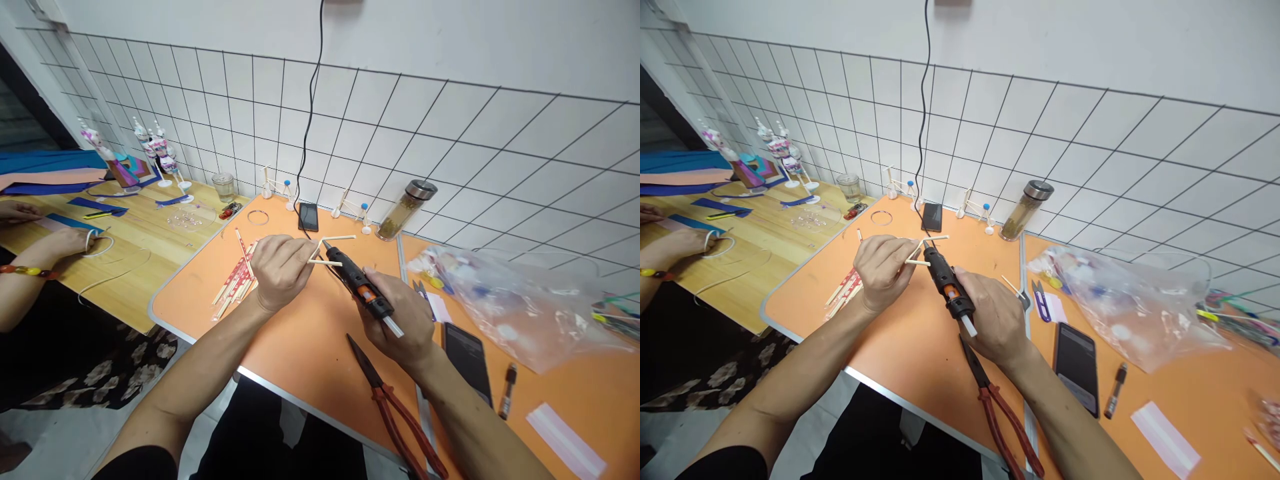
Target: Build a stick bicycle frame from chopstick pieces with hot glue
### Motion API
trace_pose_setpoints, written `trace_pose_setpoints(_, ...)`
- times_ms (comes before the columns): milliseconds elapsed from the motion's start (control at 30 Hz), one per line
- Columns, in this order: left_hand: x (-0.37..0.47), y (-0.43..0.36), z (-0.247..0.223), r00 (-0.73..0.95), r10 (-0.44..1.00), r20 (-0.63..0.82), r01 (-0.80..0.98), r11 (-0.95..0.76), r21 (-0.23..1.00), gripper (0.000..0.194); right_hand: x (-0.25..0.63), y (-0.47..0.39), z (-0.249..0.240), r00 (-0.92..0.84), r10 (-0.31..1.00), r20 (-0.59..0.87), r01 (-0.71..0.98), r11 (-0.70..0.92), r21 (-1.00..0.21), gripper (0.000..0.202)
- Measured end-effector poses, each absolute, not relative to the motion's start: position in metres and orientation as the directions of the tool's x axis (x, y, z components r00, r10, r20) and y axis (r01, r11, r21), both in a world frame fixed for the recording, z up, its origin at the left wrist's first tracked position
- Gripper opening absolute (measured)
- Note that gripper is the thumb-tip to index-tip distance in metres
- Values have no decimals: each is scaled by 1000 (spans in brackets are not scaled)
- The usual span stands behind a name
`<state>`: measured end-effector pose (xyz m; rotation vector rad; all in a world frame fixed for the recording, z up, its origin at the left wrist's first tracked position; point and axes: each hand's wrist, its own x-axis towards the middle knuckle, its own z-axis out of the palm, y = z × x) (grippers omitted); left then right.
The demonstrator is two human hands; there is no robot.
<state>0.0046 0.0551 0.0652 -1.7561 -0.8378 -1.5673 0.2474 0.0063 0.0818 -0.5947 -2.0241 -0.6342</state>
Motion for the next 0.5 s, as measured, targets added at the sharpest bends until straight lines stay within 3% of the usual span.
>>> trace_pose_setpoints(500, 5, 55, 65, 78, 53, 996, 782, -622, -28, 17, 249, 6, 81, -475, 169, 863, 622, 759, 194, 58)
